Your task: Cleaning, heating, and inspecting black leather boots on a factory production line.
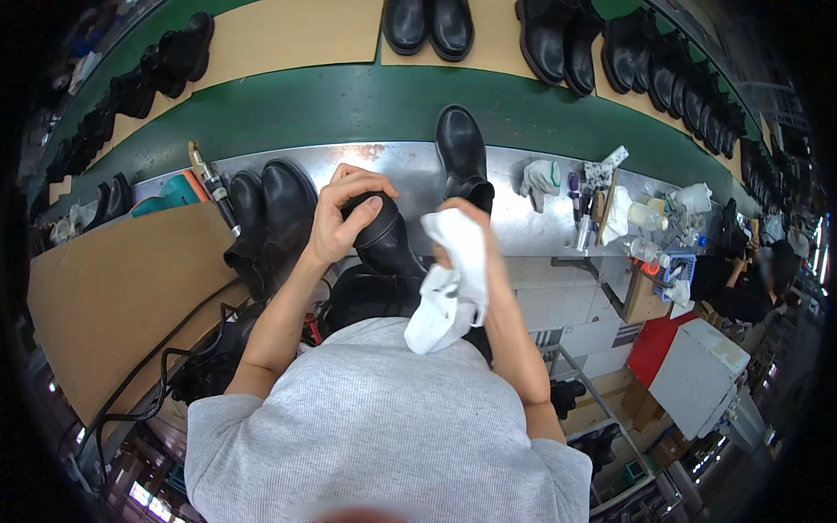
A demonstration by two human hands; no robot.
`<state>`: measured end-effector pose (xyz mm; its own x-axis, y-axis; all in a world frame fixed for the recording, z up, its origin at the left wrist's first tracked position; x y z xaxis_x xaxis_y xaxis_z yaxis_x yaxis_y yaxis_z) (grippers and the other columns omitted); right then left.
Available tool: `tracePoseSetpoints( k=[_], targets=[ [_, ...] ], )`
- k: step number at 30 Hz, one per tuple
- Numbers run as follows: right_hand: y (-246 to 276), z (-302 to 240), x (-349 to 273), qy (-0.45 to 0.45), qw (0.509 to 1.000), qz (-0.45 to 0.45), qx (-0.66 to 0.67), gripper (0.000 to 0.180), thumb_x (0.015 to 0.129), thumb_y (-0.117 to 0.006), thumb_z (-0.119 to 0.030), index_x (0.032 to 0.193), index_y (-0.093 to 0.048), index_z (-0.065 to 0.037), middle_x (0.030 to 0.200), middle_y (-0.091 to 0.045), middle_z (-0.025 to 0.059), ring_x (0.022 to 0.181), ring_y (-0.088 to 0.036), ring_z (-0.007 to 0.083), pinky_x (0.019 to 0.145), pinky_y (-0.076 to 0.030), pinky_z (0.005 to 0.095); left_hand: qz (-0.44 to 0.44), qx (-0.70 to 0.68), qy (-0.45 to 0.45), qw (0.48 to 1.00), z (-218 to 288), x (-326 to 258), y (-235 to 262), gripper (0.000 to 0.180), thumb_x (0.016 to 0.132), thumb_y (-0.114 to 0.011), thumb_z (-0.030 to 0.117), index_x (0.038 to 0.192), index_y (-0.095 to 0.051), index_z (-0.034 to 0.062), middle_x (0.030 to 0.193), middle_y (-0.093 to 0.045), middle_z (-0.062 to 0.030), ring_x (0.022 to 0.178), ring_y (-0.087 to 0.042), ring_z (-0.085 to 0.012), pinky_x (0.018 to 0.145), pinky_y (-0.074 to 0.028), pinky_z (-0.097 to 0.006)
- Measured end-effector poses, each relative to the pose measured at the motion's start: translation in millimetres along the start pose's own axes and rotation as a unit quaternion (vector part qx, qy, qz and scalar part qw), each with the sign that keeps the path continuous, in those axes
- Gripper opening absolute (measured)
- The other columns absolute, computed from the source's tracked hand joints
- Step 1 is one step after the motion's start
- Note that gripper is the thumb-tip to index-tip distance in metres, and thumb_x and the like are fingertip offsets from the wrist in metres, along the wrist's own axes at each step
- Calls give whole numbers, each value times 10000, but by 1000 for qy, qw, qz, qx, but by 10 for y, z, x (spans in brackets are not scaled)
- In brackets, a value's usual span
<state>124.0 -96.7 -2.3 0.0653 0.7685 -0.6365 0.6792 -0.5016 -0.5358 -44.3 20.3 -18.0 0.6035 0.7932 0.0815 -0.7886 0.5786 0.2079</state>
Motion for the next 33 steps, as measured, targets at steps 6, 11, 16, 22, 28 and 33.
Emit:
tracePoseSetpoints(
  k=[6, 11, 16, 22, 28, 33],
  targets=[
    [933, -947, -247, 262, 763, 317, -499, 111, 791, -554, -93, 882, -605, -54, 745, -554, 15, 627, -518, 79, 506, -416, 243, 64, -39, -1, 997, -17, -117, 176, 219, 746, -561, 170, 853, -666, 11, 872, -660, -61, 899, -469, -203, 853, -360, -316],
    [1665, -1151, 197, 231, 530, 375, -725, 389, 747, -617, -56, 1125, -536, -10, 1063, -559, 203, 997, -547, 316, 837, -442, 402, 108, -58, 4, 992, -30, -135, 172, 223, 774, -577, 199, 882, -660, 23, 905, -645, -51, 902, -469, -180, 798, -381, -293],
    [747, -1188, 178, 404, 506, 300, -700, 441, 756, -644, -59, 1180, -527, -18, 1177, -513, 190, 1111, -490, 332, 907, -415, 408, 294, -3, 23, 955, 103, -217, 62, 195, 826, -557, 198, 904, -625, 33, 896, -601, -55, 896, -456, -178, 743, -409, -278],
    [-138, -1053, 360, 505, 647, 77, -567, 282, 792, -572, -28, 1073, -565, 4, 1105, -552, 166, 1039, -542, 311, 903, -414, 361, 584, 92, -47, 805, 641, -279, -151, 295, 921, -399, 229, 1046, -529, -4, 996, -502, -90, 968, -391, -176, 900, -289, -308],
    [-345, -370, 448, 419, 699, -92, -573, 276, 732, -560, 10, 1007, -560, -5, 1016, -558, 167, 964, -547, 336, 856, -433, 385, 645, 189, -54, 739, 918, -453, -101, 303, 925, -402, 234, 1074, -513, -6, 1021, -472, -104, 964, -376, -194, 886, -296, -315],
    [-355, 614, 637, 414, 695, -255, -530, 272, 757, -595, -15, 1028, -569, -26, 1008, -572, 142, 953, -567, 262, 741, -482, 326, 594, 58, -57, 800, 1463, -1056, -23, 287, 895, -455, 242, 1018, -520, -9, 1011, -549, -96, 941, -510, -163, 872, -382, -284]
  ],
)
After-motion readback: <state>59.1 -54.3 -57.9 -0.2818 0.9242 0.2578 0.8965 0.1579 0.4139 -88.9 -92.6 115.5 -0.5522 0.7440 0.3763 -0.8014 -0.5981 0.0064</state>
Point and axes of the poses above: each hand's wrist, its own x-axis towards the middle knuckle, its own y-axis out of the back of the hand, z = x × y, the point moved 1 cm from there along x, towards the middle knuckle
